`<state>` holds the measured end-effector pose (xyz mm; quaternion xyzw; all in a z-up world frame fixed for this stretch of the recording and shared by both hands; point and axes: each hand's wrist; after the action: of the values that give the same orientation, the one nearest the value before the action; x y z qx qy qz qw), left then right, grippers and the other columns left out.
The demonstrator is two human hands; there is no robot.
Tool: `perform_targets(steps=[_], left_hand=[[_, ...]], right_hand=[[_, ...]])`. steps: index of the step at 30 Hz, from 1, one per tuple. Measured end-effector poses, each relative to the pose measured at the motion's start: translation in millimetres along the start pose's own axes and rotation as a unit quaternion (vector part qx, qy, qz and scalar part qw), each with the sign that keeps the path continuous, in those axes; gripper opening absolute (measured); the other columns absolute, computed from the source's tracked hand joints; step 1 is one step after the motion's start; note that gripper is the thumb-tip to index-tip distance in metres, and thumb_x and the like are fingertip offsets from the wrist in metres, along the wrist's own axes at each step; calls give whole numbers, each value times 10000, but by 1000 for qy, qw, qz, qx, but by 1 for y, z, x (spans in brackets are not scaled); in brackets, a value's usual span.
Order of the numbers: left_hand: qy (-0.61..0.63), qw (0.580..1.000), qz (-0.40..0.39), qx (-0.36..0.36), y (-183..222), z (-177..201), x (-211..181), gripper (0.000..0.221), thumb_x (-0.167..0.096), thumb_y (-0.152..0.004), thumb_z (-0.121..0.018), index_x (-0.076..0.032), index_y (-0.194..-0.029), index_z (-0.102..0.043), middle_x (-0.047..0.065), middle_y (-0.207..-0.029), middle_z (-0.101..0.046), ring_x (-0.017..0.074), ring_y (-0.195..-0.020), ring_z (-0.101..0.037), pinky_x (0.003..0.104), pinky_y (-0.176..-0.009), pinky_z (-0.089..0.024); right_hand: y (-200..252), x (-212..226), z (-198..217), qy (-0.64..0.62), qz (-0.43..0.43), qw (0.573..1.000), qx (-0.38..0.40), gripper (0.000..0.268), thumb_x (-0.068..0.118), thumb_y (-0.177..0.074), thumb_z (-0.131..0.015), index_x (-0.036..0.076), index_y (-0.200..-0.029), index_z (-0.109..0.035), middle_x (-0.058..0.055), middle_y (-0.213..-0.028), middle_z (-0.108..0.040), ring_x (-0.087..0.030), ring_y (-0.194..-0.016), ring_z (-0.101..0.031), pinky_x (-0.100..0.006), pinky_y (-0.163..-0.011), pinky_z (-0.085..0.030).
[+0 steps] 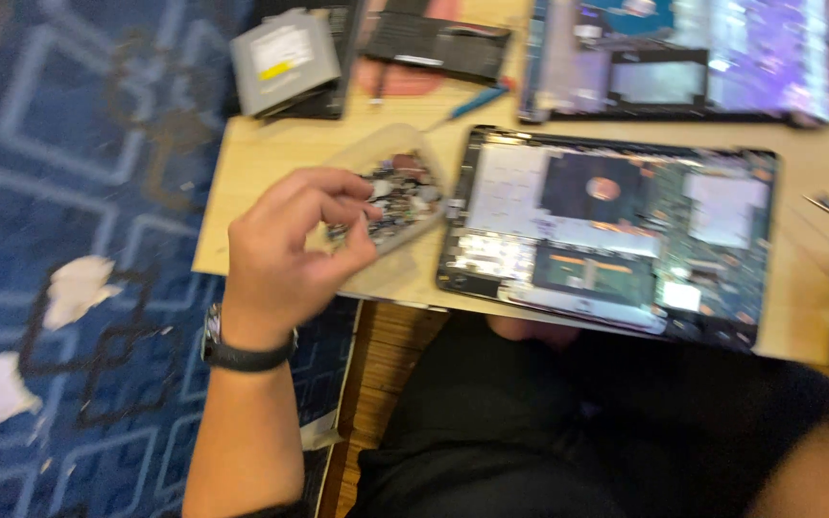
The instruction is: Disassembling and repairing internal components of a laptop, including unscrewing parts and disconnecting ribbon cables.
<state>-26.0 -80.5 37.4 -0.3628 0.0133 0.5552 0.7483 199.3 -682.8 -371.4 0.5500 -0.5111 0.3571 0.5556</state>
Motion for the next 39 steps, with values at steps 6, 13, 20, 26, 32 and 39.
perform_targets(steps=[6,13,20,26,32,39], left_hand=[[174,971,-129,106,-46,-109,-41,106,19,-939,-746,-4,-943,-642,139,-1076,-692,272,-983,-707,367,-861,-587],[204,934,-210,206,-118,-219,-41,243,78,-829,-625,-120,-816,-484,17,-759,-524,188,-673,-507,332,-581,-390],[180,936,-204,223,-125,-227,-43,161,37,-951,-643,-104,-998,-582,60,-943,-636,251,-755,-601,379,-544,-440],[186,937,-172,242,-123,-215,-32,207,-44,-983,-729,-96,-1162,-640,135,-1308,-680,345,-1215,-697,471,-879,-627],[126,944,-153,262,-123,-203,-26,317,-215,-916,-851,-91,-1153,-681,102,-1151,-701,321,-1105,-649,459,-879,-542],[117,949,-141,257,-119,-204,-25,321,-212,-913,-818,-129,-1188,-674,85,-1185,-656,313,-1091,-618,456,-802,-506]], right_hand=[[171,178,-138,167,198,965,-38,131,236,-1303,-607,162,-1408,-580,-19,-1247,-622,-51,-1032,-614,-199,-999,-496],[193,211,-166,144,310,938,-51,200,-117,-1265,-737,-39,-1298,-556,-263,-1286,-730,-227,-962,-724,-279,-846,-602],[199,222,-173,140,280,948,-62,182,-131,-1223,-714,-60,-1269,-552,-289,-1272,-720,-254,-966,-733,-288,-873,-627],[202,219,-175,144,285,947,-43,190,-159,-1211,-699,-100,-1270,-529,-337,-1292,-695,-283,-972,-707,-327,-914,-617],[215,228,-193,206,317,926,5,319,-189,-1012,-827,-121,-1164,-555,-344,-1193,-694,-370,-1113,-746,-405,-1026,-651],[218,236,-203,263,310,913,42,204,-132,-991,-798,-115,-1043,-602,-307,-1133,-732,-305,-961,-772,-334,-904,-653]])
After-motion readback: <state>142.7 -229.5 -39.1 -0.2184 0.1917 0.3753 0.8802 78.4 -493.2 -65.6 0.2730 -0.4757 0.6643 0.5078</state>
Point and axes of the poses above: each hand's wrist, its own y-axis away from the middle knuckle, its own z-axis out of the back of the hand, x = y × z
